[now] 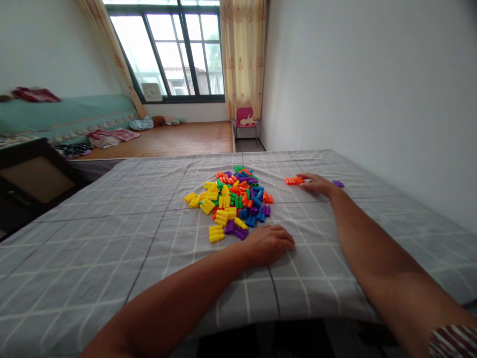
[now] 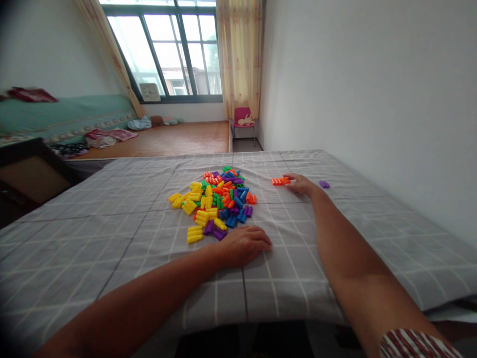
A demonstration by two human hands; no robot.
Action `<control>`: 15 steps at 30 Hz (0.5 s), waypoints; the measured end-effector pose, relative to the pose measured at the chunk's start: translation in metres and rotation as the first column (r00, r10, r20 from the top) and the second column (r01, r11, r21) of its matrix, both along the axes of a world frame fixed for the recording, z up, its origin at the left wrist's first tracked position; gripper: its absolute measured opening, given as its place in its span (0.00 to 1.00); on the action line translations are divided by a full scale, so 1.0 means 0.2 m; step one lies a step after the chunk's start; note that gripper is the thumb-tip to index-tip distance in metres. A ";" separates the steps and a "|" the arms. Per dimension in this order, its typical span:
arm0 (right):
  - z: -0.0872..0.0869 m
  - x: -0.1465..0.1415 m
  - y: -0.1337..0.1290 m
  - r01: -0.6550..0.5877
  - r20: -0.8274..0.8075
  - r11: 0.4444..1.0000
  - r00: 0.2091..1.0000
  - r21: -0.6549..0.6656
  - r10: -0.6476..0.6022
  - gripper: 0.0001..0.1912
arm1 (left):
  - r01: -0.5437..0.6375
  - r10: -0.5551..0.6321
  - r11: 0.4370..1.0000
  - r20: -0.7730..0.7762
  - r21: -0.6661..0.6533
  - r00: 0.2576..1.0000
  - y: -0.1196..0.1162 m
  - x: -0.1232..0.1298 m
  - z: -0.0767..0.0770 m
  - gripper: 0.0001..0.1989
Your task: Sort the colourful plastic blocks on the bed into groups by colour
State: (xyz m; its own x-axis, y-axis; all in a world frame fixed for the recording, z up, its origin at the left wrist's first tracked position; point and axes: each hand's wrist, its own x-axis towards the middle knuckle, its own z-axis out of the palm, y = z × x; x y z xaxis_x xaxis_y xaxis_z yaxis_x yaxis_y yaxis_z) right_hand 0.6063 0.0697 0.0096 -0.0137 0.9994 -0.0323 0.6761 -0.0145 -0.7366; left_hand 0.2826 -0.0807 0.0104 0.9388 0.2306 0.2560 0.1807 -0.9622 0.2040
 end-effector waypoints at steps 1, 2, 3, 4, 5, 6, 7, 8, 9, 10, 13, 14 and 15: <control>-0.01 0.00 0.00 0.004 -0.017 1.000 1.000 -0.005 -0.004 0.33 | 0.002 -0.002 1.000 0.001 -0.001 1.000 0.00 0.00 0.00 0.14; -0.01 0.00 0.01 0.018 -0.029 1.000 0.999 -0.009 -0.018 0.33 | 0.004 -0.004 1.000 0.003 -0.002 1.000 0.00 0.00 0.00 0.14; -0.02 0.01 0.02 0.041 -0.036 0.999 0.999 -0.001 -0.041 0.32 | 0.005 -0.005 1.000 0.006 -0.001 1.000 0.00 0.00 0.00 0.14; -0.03 0.01 0.04 0.067 -0.037 0.998 0.997 0.022 -0.066 0.31 | 0.004 -0.004 1.000 0.010 0.001 1.000 0.00 0.00 -0.01 0.14; -0.03 0.00 0.06 0.093 -0.036 0.994 0.995 0.060 -0.091 0.30 | 0.002 -0.002 1.000 0.013 0.004 1.000 0.00 0.00 -0.01 0.14; -0.04 -0.01 0.09 0.117 -0.029 0.987 0.993 0.111 -0.114 0.29 | 0.002 -0.002 1.000 0.014 0.008 1.000 0.00 0.00 -0.01 0.14; -0.04 -0.02 0.13 0.136 -0.015 0.977 0.991 0.163 -0.136 0.28 | 0.002 -0.002 1.000 0.014 0.012 1.000 0.00 0.00 -0.01 0.14; -0.04 -0.04 0.17 0.147 0.013 0.967 0.988 0.208 -0.153 0.27 | 0.003 -0.004 1.000 0.014 0.016 1.000 0.00 0.00 -0.01 0.14; -0.03 -0.07 0.21 0.143 0.056 0.960 0.985 0.240 -0.161 0.26 | 0.005 -0.005 1.000 0.015 0.020 1.000 0.00 0.00 -0.01 0.14; -0.03 -0.10 0.25 0.128 0.114 0.957 0.980 0.262 -0.162 0.25 | 0.005 -0.006 1.000 0.014 0.023 1.000 0.00 0.00 -0.01 0.14; -0.03 -0.19 0.37 0.053 0.320 0.957 0.936 0.286 -0.148 0.23 | -0.009 0.009 1.000 0.006 0.029 1.000 -0.01 0.00 -0.01 0.13; -0.03 -0.22 0.40 0.034 0.380 0.961 0.914 0.276 -0.142 0.23 | -0.016 0.016 0.999 0.004 0.031 1.000 -0.01 0.00 -0.01 0.13; -0.04 -0.23 0.43 0.024 0.429 0.967 0.893 0.255 -0.135 0.23 | -0.020 0.020 0.999 0.001 0.034 1.000 -0.01 0.00 -0.01 0.13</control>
State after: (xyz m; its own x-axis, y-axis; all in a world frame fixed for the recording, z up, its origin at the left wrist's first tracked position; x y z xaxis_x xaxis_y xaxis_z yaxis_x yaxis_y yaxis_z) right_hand 0.5602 0.1554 0.0020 0.0264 0.9749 0.2209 0.9344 0.0545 -0.3521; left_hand 0.2821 -0.0833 0.0087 0.9337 0.2409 0.2650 0.2002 -0.9646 0.1717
